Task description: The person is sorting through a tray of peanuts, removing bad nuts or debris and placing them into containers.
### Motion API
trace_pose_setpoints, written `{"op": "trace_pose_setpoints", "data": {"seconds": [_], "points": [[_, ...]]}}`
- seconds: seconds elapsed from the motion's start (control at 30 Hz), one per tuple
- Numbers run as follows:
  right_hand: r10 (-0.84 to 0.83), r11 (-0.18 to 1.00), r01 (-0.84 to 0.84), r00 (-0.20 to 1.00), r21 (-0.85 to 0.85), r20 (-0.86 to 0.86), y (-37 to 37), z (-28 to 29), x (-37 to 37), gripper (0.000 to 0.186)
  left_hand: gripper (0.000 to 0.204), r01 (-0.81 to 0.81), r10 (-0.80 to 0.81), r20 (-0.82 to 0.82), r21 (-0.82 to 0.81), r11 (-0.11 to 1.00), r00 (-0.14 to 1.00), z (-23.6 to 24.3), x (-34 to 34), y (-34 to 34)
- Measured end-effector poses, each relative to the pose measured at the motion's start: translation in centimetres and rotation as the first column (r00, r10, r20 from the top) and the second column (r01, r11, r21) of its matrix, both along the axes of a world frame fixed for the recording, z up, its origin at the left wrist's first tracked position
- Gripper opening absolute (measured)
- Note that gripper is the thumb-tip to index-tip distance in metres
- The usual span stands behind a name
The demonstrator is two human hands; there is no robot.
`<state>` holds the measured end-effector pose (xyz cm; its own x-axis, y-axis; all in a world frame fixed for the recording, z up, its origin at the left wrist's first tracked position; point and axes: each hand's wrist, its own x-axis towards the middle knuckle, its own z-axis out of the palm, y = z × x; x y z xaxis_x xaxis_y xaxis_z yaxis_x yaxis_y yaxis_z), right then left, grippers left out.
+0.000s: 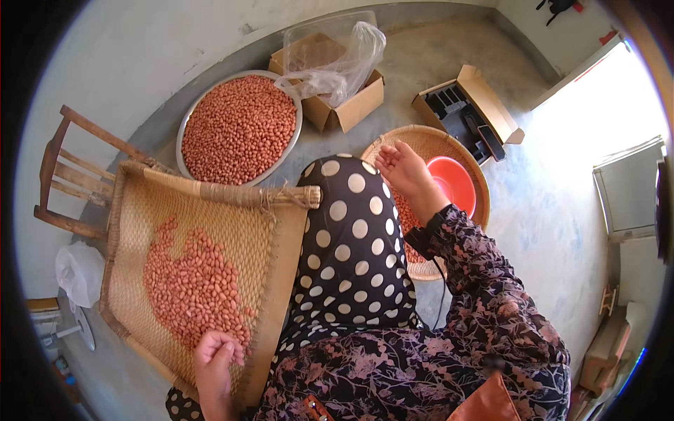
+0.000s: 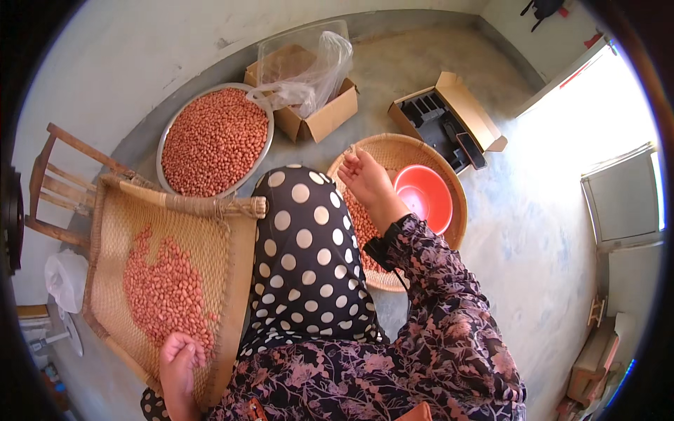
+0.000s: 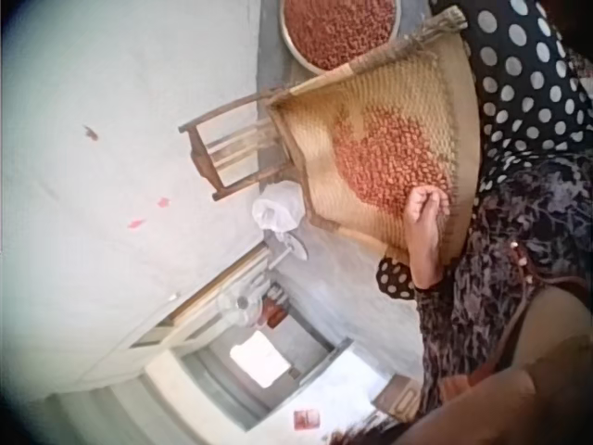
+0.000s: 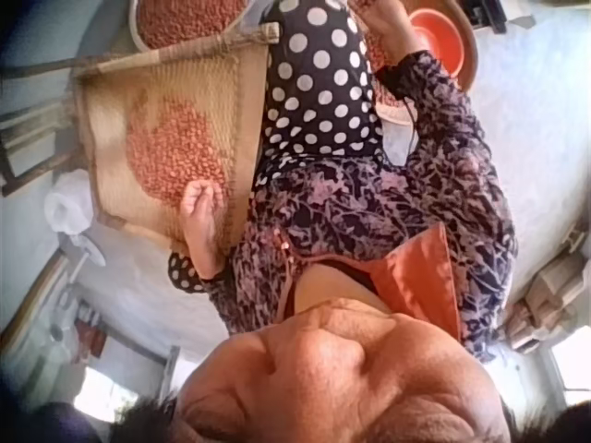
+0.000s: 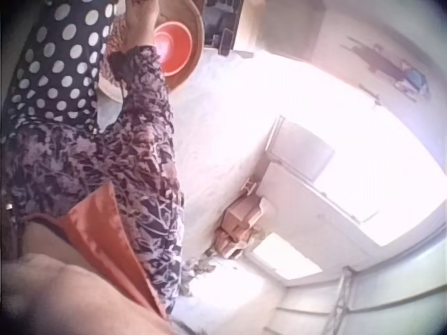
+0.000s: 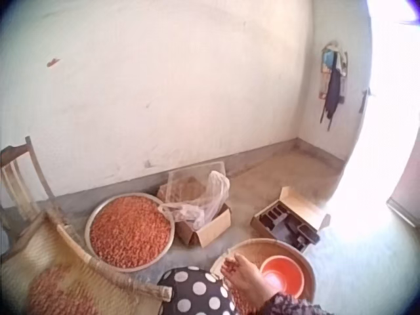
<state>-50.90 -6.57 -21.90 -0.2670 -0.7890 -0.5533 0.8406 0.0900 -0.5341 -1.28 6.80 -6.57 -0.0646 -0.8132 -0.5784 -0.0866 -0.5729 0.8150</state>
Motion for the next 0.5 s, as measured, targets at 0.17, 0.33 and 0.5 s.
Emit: {"op": "trace_pose_setpoints", "data": {"seconds": [0.17, 0.33, 0.5], "points": [[0.048, 0.988, -0.05, 0.999, -0.148, -0.014, -5.3, 3.2, 0.4, 0.04, 0.004, -0.016, 0.014, 0.059, 0.04, 0.999, 0.998, 1.0, 0.2, -0.1], [0.065, 0.991, -0.063, 0.998, -0.118, 0.012, -9.6, 3.2, -0.1, 0.062, 0.007, 0.081, -0.082, 0.016, 0.058, 0.995, 0.997, 2.6, 0.2, -0.7], [-0.033, 0.944, 0.03, 0.999, -0.329, -0.005, -16.0, 6.9, -0.2, 0.062, 0.006, 0.026, -0.031, 0.047, 0.096, 0.995, 0.998, 3.2, 0.4, -0.3]]}}
